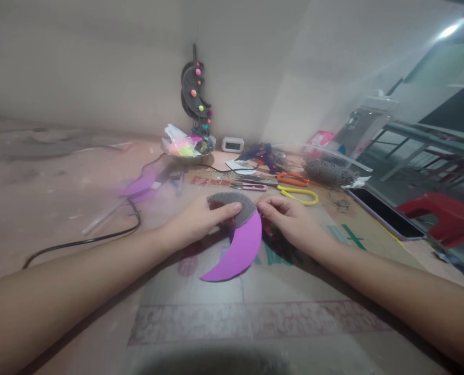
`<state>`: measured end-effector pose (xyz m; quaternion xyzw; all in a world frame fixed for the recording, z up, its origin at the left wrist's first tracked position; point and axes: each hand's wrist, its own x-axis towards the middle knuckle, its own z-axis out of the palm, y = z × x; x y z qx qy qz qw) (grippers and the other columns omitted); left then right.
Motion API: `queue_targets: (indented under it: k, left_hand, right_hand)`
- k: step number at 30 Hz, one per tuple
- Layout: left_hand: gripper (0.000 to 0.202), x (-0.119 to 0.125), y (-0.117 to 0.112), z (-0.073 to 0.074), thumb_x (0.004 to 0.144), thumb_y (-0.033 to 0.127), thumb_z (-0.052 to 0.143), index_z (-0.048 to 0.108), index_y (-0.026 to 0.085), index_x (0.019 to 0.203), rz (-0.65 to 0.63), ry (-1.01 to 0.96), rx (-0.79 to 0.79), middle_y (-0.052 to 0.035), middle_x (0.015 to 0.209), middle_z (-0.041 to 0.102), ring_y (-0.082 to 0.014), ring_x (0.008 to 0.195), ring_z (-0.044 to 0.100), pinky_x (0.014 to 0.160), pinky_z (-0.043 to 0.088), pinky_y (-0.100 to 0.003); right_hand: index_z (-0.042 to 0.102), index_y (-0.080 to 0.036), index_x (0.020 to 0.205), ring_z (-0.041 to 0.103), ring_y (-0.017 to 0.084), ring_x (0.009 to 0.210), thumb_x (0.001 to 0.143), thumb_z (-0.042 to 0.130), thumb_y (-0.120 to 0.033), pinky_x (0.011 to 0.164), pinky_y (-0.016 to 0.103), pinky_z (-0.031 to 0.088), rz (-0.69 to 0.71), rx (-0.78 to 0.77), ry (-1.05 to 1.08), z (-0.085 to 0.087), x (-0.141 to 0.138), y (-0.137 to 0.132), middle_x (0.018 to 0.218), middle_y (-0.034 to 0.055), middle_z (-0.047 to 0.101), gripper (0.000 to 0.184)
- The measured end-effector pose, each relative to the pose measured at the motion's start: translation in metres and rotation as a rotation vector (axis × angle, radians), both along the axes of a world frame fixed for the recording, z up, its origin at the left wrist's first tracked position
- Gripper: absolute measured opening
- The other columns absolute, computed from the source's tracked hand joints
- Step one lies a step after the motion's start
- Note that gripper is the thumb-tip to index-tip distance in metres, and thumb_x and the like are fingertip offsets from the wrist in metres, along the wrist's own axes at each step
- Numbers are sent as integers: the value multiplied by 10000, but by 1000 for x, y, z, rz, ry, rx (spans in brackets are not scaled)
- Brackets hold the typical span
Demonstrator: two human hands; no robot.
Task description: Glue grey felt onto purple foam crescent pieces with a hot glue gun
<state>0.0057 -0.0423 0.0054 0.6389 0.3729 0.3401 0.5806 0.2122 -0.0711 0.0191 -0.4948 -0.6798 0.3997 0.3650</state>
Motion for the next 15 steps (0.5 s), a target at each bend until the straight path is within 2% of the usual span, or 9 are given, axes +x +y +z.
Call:
queue_targets:
  k: [3,6,9,10,12,15]
  left_hand:
    - [282,0,0,-2,799,442,656,674,165,849,-2,14,17,-16,776,664,-132,683,572,612,445,-236]
    - [286,1,0,-1,819,441,618,633,161,760,47,65,54,0,680,613,-122,617,534,569,419,-231]
    - [324,2,-1,2,838,435,574,575,163,663,76,129,77,14,610,559,-114,570,498,534,385,-227]
    - [333,3,-1,2,839,437,566,567,164,650,74,149,85,15,603,555,-114,565,496,532,381,-229]
    - [331,3,0,2,835,442,563,574,165,655,60,170,101,16,606,562,-117,570,500,539,382,-232]
    - [328,2,1,1,831,449,564,579,167,663,35,169,109,20,608,568,-116,573,502,541,381,-230]
  right_hand:
    - [597,-196,965,480,82,508,890,544,-414,468,230,408,-12,40,29,-3,2,4,716,-25,560,237]
    - [533,-238,1170,496,78,532,898,548,-338,476,243,432,-112,204,57,-3,7,9,907,3,570,291]
    - [573,-245,1085,499,100,585,911,552,-282,525,257,443,-230,521,-16,0,14,10,849,3,555,180]
    - [599,-242,1023,508,111,618,906,567,-260,553,262,450,-209,638,-77,1,16,9,829,7,561,123]
    - [636,-235,927,536,129,695,887,601,-218,608,270,466,-70,813,-237,3,17,4,822,19,581,55]
    - [664,-233,934,564,136,747,889,603,-201,644,273,489,153,887,-426,2,13,-2,832,27,583,82]
